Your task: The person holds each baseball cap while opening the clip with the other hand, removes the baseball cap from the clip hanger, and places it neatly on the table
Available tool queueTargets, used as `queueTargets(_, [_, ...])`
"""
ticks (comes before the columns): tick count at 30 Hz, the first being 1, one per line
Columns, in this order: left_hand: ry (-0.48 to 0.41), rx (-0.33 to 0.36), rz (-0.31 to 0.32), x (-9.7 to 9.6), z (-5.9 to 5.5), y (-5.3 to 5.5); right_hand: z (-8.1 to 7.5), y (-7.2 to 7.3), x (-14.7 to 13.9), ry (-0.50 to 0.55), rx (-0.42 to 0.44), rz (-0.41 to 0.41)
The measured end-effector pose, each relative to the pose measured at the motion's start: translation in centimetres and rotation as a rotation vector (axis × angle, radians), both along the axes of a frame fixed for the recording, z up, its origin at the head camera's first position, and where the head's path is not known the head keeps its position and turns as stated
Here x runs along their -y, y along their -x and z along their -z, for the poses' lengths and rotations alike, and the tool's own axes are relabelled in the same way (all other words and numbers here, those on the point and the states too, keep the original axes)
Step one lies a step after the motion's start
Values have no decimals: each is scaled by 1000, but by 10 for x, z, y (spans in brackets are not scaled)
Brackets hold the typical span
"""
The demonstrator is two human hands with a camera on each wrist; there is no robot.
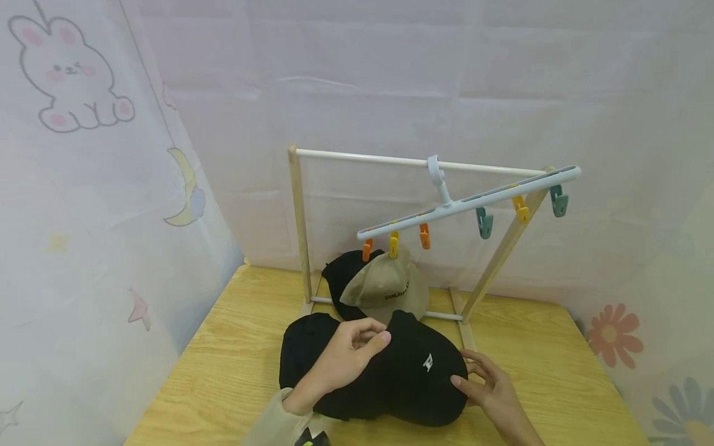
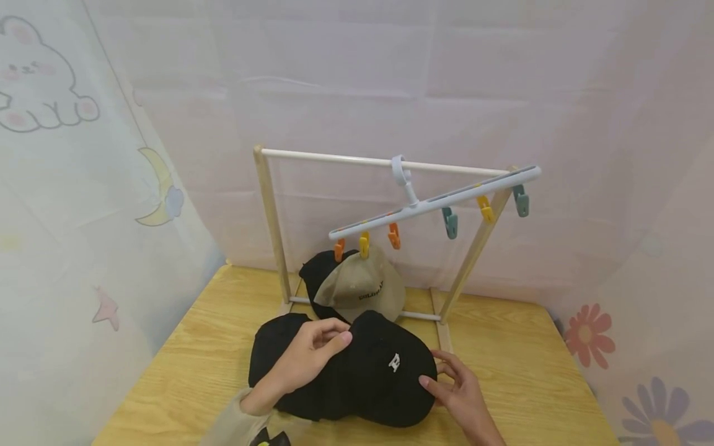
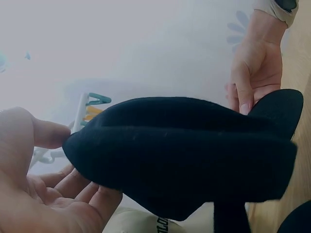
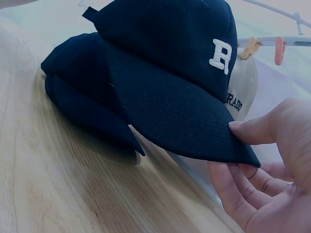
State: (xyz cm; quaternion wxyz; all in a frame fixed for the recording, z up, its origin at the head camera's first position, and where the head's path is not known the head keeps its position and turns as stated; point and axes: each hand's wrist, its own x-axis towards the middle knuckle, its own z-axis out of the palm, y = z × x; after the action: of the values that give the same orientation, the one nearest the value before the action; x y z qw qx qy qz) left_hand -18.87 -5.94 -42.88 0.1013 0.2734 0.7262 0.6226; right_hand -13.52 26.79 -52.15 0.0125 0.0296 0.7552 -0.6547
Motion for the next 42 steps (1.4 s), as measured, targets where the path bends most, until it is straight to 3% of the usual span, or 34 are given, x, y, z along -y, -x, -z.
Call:
queueTargets(7, [13, 26, -10, 8, 6, -1, 3, 4, 7, -5, -5, -25])
queueTargets(23, [29, 80, -91, 29, 13, -2, 14, 14, 18, -14, -56, -207])
queueTargets(30, [16, 87, -121, 41, 16, -2, 18, 22, 30, 53, -43, -264])
queueTargets(42, [35, 92, -150, 47, 20, -1, 23, 31, 40, 49, 31, -240])
